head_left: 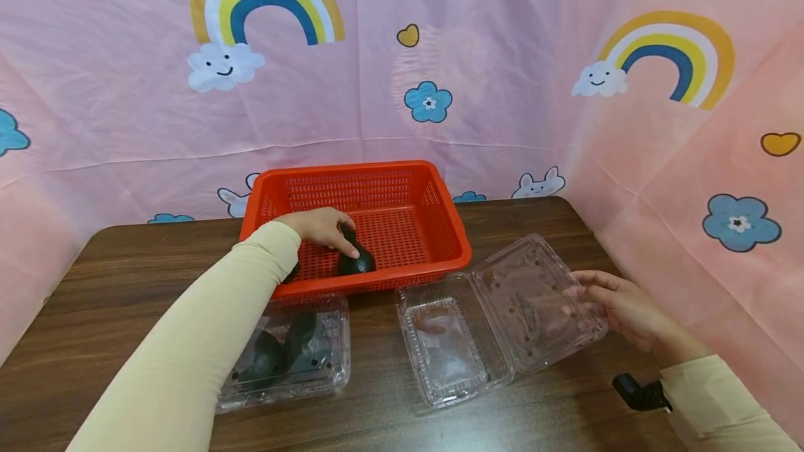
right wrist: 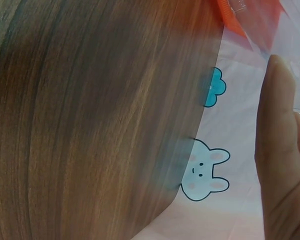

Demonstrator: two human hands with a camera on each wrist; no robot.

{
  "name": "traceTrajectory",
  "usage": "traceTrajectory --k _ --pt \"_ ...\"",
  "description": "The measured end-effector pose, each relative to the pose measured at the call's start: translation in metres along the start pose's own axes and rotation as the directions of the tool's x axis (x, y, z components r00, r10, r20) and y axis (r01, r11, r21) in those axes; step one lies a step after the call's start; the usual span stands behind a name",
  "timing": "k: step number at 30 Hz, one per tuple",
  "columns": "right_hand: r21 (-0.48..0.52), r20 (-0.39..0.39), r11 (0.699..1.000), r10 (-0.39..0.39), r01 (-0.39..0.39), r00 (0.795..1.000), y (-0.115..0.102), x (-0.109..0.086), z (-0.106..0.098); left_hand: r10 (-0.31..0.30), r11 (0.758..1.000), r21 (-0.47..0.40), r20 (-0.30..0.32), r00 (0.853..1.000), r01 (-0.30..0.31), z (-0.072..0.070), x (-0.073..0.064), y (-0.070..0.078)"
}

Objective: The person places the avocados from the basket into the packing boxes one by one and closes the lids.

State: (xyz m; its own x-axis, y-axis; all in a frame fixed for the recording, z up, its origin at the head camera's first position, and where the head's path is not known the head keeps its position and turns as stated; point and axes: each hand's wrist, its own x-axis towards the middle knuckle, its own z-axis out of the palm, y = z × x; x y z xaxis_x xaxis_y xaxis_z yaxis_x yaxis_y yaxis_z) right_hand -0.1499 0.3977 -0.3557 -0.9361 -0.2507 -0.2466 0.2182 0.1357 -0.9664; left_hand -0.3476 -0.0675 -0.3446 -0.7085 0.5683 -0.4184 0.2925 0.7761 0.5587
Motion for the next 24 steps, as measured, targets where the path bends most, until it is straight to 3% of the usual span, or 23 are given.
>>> traceTrajectory --k 6,12,24 --pt "-0.013 0.000 1.000 -0.007 0.007 1.000 0.002 0.000 -0.001 -0.026 0.999 -0.024 0.038 0.999 0.027 0.003 0.002 0.004" --pt "-0.025 -0.013 1.000 0.000 0.000 1.000 0.002 0.001 -0.001 -0.013 1.000 -0.025 0.045 0.999 0.014 0.004 0.002 0.006" --pt "-0.038 -0.021 0.999 0.013 -0.014 1.000 0.001 0.000 -0.002 0.005 0.999 0.052 0.061 0.998 -0.008 0.011 0.007 0.005"
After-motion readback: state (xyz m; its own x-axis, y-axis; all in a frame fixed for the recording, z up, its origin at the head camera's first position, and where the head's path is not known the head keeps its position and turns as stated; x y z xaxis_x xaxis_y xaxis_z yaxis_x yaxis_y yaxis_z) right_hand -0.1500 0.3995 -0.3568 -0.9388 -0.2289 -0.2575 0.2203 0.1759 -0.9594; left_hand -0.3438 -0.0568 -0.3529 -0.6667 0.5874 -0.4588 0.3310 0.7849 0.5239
